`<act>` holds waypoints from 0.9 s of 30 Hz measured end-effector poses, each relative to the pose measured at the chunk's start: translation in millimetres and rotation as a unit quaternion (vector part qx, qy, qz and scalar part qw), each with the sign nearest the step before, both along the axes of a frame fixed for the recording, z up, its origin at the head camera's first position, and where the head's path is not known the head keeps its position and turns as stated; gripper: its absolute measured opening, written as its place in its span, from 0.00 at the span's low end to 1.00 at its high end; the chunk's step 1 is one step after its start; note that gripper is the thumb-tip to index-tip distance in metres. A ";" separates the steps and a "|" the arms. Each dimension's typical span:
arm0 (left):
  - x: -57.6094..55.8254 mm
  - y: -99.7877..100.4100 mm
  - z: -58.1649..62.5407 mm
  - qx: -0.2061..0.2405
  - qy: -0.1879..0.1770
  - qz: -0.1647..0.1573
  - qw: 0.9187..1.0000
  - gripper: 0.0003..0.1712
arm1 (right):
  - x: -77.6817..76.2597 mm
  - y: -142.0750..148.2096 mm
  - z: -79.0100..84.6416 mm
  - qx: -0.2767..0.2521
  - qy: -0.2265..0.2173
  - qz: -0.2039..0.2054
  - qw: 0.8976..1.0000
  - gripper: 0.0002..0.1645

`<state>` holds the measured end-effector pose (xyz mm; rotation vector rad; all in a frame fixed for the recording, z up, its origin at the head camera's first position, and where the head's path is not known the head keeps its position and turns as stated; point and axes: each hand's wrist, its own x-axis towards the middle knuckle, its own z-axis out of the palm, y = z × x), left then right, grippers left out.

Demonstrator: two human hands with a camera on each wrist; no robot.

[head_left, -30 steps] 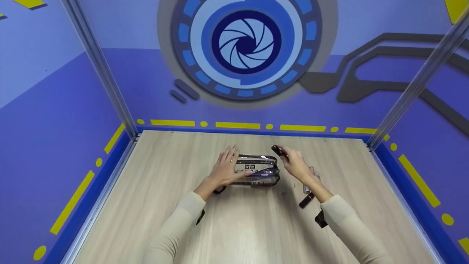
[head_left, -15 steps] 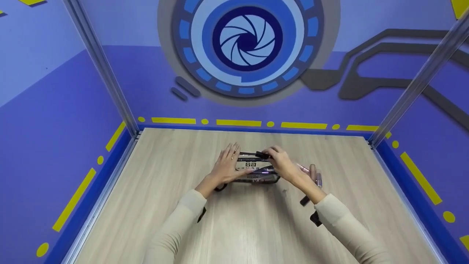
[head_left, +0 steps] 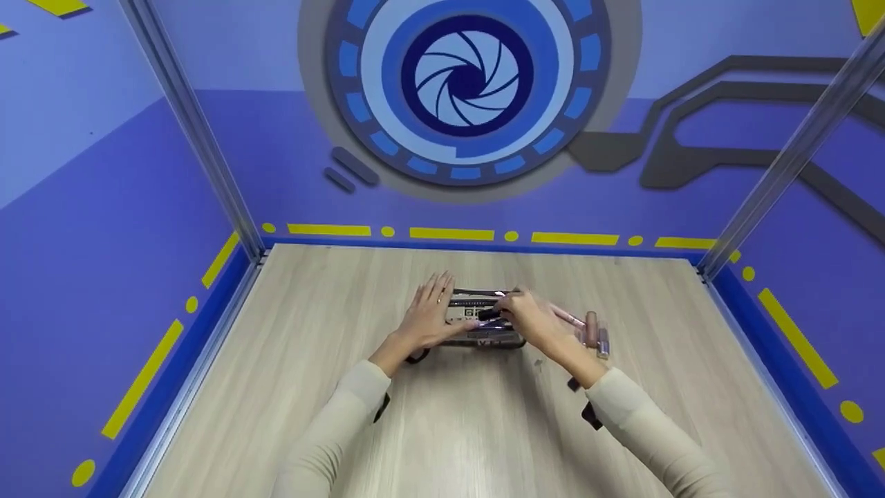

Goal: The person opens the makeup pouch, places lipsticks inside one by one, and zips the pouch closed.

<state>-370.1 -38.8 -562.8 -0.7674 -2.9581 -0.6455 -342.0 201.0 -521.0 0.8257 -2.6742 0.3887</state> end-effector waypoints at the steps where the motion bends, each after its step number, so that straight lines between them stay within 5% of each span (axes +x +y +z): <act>1: 0.3 0.1 0.1 -0.002 0.001 -0.001 1.000 0.64 | 0.5 -0.5 -0.2 0.004 -0.003 -0.006 1.000 0.09; 11: -0.7 -0.8 -2.8 0.007 0.012 -0.005 1.000 0.64 | 1.6 -0.2 -3.6 0.000 -0.005 -0.016 1.000 0.06; 18: 0.4 -0.7 -1.4 0.001 0.006 -0.002 1.000 0.65 | -10.1 21.0 -7.5 -0.124 0.002 0.021 0.992 0.05; 22: 0.7 0.8 0.7 -0.001 0.007 0.002 1.000 0.64 | -21.1 48.6 -11.1 -0.189 -0.023 -0.050 0.980 0.07; 27: 0.6 1.6 -2.3 -0.008 0.005 0.006 1.000 0.64 | -27.4 84.5 -28.6 -0.173 -0.081 -0.151 0.970 0.11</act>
